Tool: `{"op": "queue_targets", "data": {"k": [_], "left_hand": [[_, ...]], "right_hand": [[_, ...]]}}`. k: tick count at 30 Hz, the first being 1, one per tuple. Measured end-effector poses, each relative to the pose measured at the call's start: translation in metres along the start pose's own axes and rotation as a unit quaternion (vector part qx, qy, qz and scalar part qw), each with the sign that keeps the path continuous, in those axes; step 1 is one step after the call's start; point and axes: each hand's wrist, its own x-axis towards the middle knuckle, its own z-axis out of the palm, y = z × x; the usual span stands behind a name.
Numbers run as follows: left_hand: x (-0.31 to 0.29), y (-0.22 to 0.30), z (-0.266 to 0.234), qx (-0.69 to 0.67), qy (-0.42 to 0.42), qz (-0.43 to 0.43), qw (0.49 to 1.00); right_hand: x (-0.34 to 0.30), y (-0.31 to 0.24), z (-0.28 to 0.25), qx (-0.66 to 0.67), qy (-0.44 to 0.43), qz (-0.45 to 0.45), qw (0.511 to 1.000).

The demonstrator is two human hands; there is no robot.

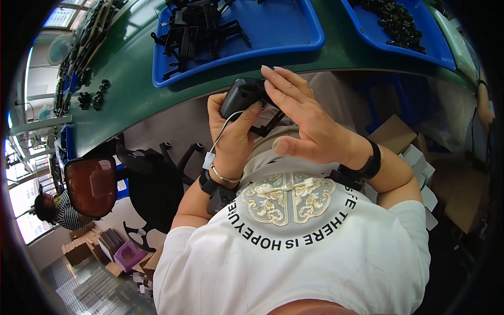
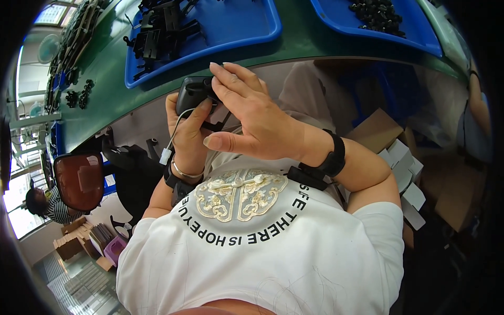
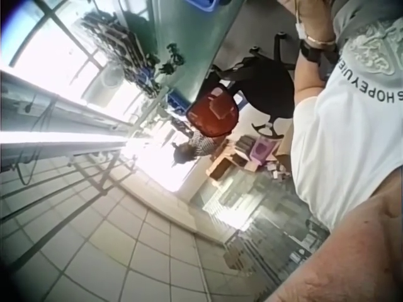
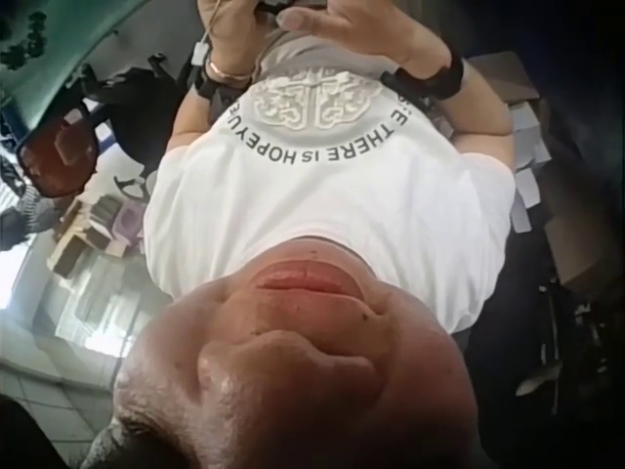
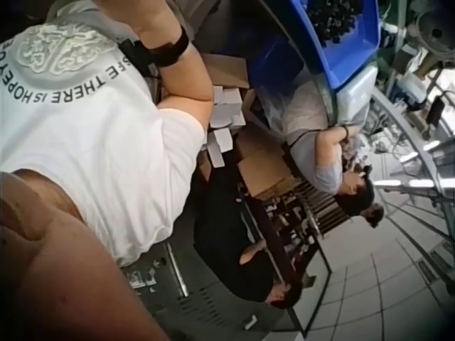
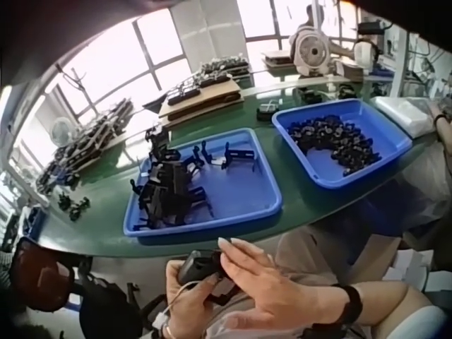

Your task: Assemble small plastic components and electrical wires into a main housing at a factory workstation.

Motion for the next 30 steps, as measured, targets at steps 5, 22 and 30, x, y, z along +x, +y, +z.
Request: {"op": "queue_targets", "data": {"k": [5, 22, 30], "left_hand": [[0.001, 0.003, -0.001, 0.077, 0.001, 0.081, 0.994], [-0.001, -0.003, 0.002, 0.004, -0.026, -0.043, 0.999], [-0.001, 0.001, 0.006, -0.022, -0.037, -0.088, 0.995]], "right_hand": [[0.001, 0.000, -0.006, 0.101, 0.007, -0.035, 0.994], [0.001, 0.008, -0.006, 0.331, -0.037, 0.199, 0.922], [-0.002, 0.016, -0.004, 0.371, -0.002, 0.217, 0.903]]}}
